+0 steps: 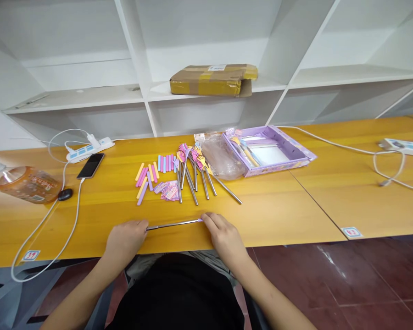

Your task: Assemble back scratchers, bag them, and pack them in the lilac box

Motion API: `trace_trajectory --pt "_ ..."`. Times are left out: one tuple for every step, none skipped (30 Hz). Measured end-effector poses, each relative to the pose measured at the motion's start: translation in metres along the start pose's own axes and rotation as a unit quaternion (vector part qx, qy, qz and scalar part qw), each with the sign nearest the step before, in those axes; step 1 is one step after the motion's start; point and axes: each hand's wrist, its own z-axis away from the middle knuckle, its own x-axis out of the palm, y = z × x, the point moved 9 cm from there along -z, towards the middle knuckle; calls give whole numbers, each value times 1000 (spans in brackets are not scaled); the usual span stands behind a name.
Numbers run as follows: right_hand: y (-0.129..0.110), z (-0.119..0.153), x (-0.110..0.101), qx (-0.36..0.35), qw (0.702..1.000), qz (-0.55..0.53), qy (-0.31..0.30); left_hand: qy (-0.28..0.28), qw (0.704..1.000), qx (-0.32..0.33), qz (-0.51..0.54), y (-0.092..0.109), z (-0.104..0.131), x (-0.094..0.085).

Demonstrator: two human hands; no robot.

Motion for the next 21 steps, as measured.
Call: trace_trajectory --pt "-2 0 -1 -13 1000 4 0 -3 1000 0 0 0 2 1" --pt "-4 0 -3 -26 1000 7 0 -7 1000 0 -1 0 5 1" --pt "-6 0 -5 -38 999 8 0 -11 1000 -1 -1 -1 7 1" --pt "-8 -1 -8 -49 999 7 0 -16 1000 -3 -2 -1 9 1" --pt "-10 -2 -11 -59 998 4 2 -22 1000 -4 -2 -1 11 1" --pt "-13 -3 -14 -69 998 -2 4 -28 1000 -5 1 0 12 2" --pt "-17 -5 -17 -80 997 -11 4 -35 999 -4 5 2 13 2" --pt "-23 -6 -19 -88 996 -22 2 -42 999 -4 11 6 14 3" --pt "-29 -8 -20 -93 995 -32 -2 -49 999 -4 19 10 14 5" --pt "-36 -9 -21 -99 994 -40 -8 -55 998 -2 29 15 15 7" --pt "-45 -11 -19 -105 993 -46 -16 -62 997 3 41 22 15 9" --pt "-55 -12 -17 -112 992 -49 -24 -70 996 11 52 29 15 12" --pt "-64 -12 -14 -118 991 -51 -31 -79 995 20 62 36 14 15" --pt "-72 -13 -10 -122 991 -52 -34 -86 993 30 70 43 14 18" --pt "-78 -13 -6 -121 991 -54 -36 -93 992 36 74 47 13 20" --pt "-82 -13 -2 -114 991 -57 -36 -98 992 40 73 50 12 22" --pt "-83 -13 3 -104 992 -61 -35 -101 992 43 70 52 10 23" --pt "-82 -13 7 -96 993 -68 -33 -100 992 47 67 53 8 24" --pt "-80 -13 11 -89 993 -76 -30 -99 992 51 64 53 6 24" --pt "-77 -14 14 -84 992 -87 -29 -97 992 54 63 53 4 24" --pt "-73 -14 17 -81 991 -102 -30 -95 992 55 63 52 2 24"
